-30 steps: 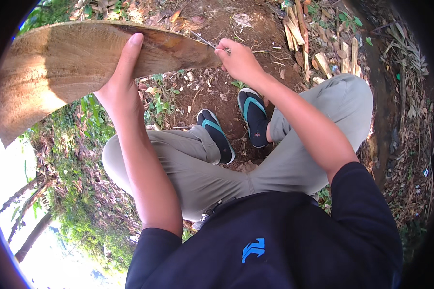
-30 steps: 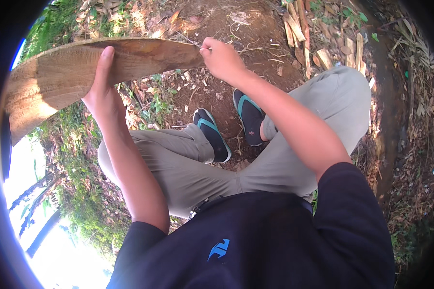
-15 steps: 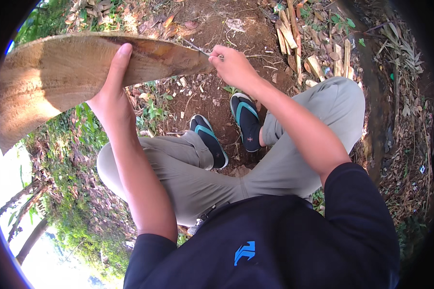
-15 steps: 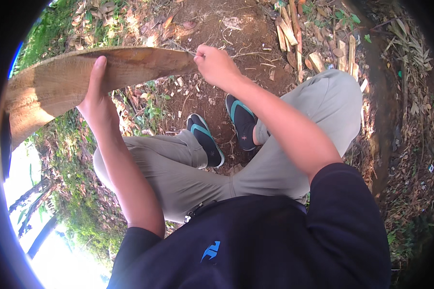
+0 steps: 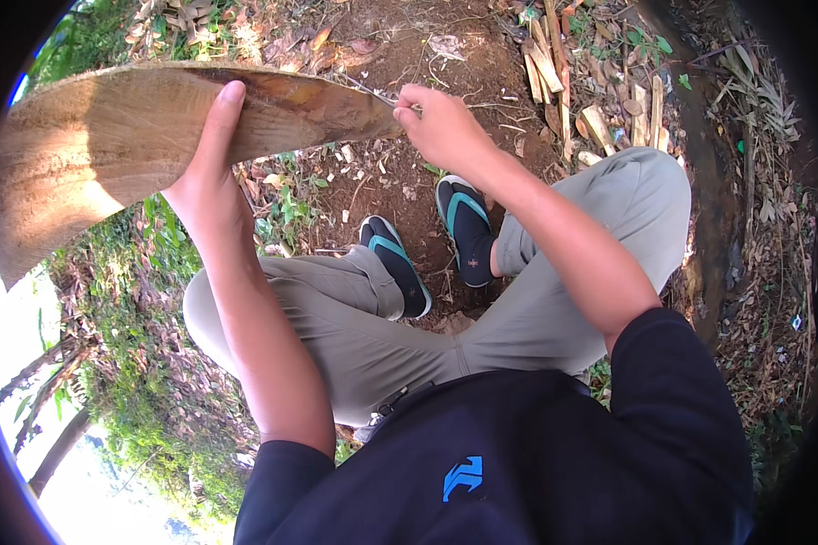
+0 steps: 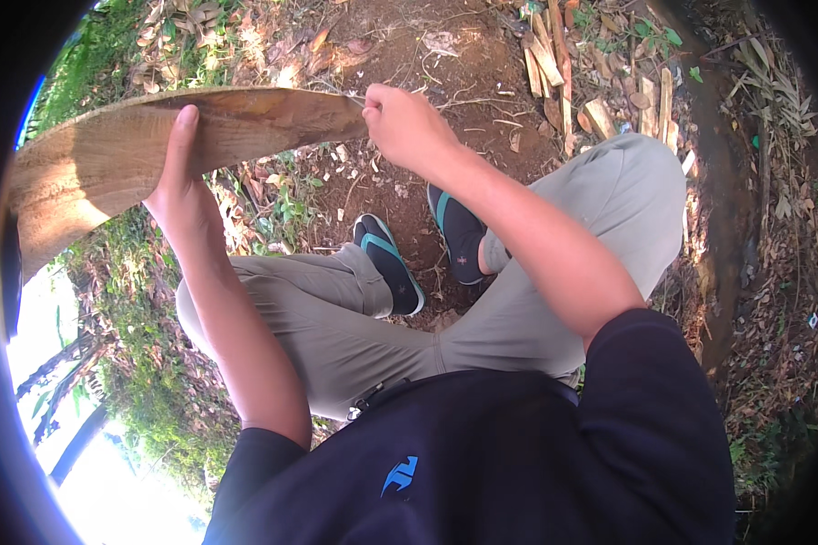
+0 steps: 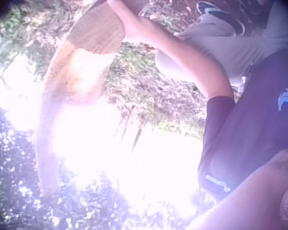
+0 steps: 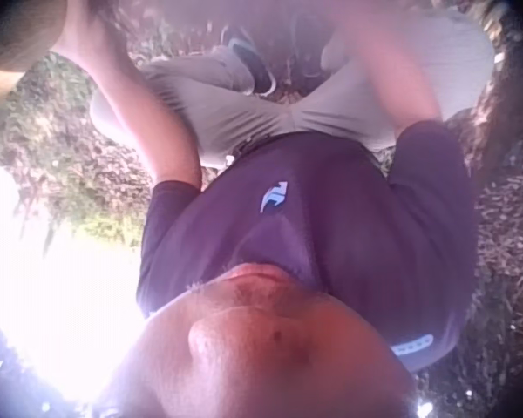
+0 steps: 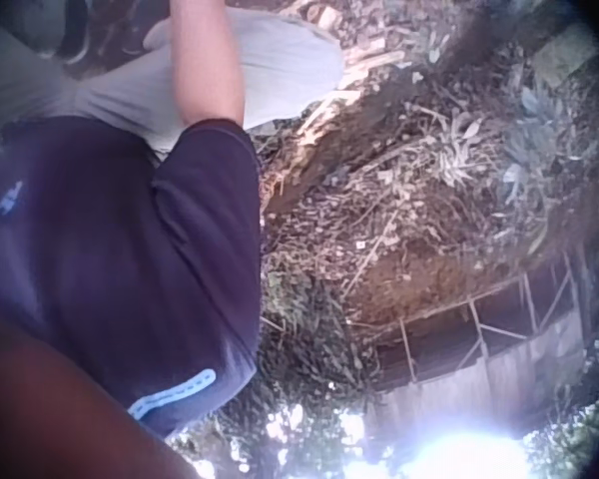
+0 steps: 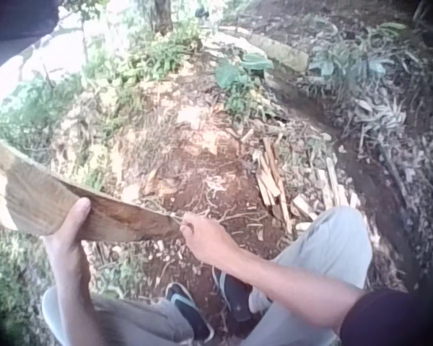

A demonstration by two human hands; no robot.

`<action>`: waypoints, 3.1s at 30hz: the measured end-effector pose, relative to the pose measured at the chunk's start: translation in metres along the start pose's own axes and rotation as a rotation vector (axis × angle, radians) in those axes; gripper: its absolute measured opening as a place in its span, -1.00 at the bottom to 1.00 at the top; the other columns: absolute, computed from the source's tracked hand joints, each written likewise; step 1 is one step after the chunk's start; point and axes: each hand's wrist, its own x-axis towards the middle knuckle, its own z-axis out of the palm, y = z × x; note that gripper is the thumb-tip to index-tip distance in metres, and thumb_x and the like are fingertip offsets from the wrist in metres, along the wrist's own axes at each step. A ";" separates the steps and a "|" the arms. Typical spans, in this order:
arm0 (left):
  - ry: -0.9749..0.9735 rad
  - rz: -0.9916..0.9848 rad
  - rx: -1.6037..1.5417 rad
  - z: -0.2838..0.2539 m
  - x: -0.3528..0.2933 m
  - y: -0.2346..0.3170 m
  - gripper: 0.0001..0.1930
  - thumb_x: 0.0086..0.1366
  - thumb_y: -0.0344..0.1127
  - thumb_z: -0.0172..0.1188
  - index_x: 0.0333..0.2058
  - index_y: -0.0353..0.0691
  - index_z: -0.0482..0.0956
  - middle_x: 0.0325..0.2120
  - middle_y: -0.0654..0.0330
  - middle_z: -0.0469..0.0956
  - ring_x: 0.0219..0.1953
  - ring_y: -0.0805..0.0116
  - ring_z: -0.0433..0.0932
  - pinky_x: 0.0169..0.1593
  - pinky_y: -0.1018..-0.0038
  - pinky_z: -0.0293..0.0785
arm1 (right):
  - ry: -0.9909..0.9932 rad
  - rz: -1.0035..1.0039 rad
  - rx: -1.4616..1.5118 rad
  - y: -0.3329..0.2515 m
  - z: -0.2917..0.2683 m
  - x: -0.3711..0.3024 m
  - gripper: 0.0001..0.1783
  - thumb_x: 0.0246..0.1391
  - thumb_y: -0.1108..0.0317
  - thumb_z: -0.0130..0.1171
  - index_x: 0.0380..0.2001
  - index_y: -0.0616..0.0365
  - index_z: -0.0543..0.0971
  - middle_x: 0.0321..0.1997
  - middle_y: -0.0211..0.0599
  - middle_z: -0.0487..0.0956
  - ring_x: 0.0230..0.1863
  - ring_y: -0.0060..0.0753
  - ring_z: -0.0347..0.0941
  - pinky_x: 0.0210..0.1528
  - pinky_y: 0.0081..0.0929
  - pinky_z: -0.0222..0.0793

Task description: The person sits on the ground and uses a knife to carve a piece of wood. They hold the wood with their left hand and carefully shave off thin layers with the knife in their right hand, occasionally adjusting their grip on the wood.

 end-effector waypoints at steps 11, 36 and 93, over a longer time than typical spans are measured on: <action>0.008 0.011 0.035 0.003 -0.002 0.001 -0.61 0.05 -0.47 0.49 -0.13 -0.33 0.58 -0.23 0.19 0.60 -0.20 0.40 0.54 0.02 0.45 0.44 | -0.002 -0.007 -0.016 0.004 0.003 0.002 -0.81 0.26 0.26 0.00 -0.24 0.12 0.52 -0.32 0.01 0.64 -0.19 0.12 0.58 -0.13 -0.03 0.43; -0.009 0.032 -0.043 0.004 -0.004 0.000 -0.51 0.04 -0.49 0.50 -0.04 -0.36 0.52 -0.20 0.15 0.59 -0.17 0.37 0.56 0.07 0.41 0.45 | -0.051 -0.024 0.220 0.025 0.020 0.026 -0.75 0.32 0.22 -0.03 -0.24 0.19 0.49 -0.42 -0.12 0.62 -0.40 -0.23 0.62 -0.25 -0.19 0.44; -0.119 -0.016 0.023 -0.015 0.002 0.004 -0.60 0.06 -0.29 0.52 -0.17 -0.35 0.62 -0.27 0.18 0.65 -0.26 0.45 0.63 -0.24 0.51 0.53 | 0.062 -0.108 -0.489 0.007 0.004 -0.028 -0.66 0.30 0.12 0.03 -0.20 0.22 0.53 -0.44 0.17 0.62 -0.31 0.26 0.58 -0.21 0.07 0.49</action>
